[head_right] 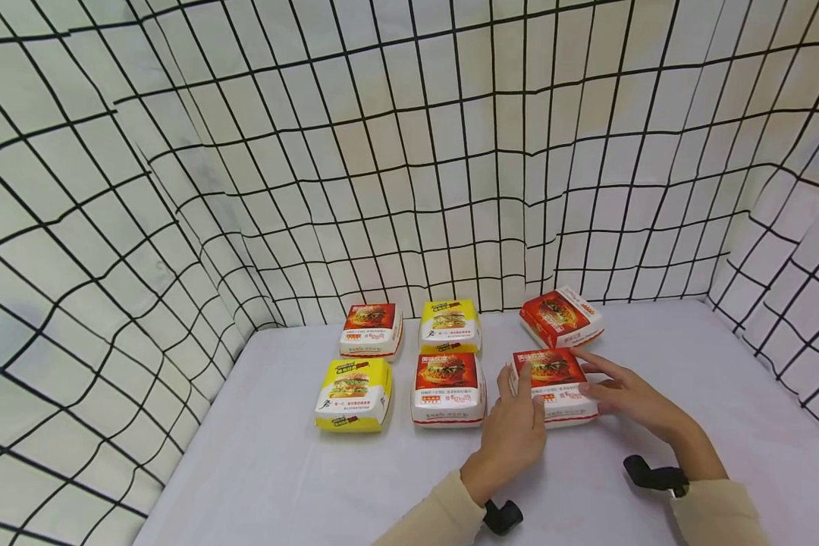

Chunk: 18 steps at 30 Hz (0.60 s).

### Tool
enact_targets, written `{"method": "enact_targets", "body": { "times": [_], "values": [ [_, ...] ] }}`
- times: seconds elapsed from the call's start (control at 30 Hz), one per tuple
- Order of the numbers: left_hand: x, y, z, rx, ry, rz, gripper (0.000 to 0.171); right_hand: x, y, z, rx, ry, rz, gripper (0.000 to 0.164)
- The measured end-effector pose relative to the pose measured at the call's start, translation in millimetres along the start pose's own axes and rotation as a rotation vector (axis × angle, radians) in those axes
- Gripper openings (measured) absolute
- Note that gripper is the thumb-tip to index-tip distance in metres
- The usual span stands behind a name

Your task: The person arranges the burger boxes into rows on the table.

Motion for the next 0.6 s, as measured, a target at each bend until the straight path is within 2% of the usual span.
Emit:
{"method": "enact_targets", "body": {
  "times": [0.6],
  "values": [
    [-0.3, 3.4, 0.0, -0.004, 0.013, -0.002, 0.061, 4.0, -2.0, 1.1, -0.004, -0.001, -0.006, 0.074]
  ]
}}
Point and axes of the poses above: each hand's wrist, its own z-axis towards the middle knuckle, its own y-axis out of the back of the hand, x = y × z, the point moved 2 cm from there along z, towards the middle knuckle, and after that the axes turned 14 degrees about -z, right-handed, at the moved point
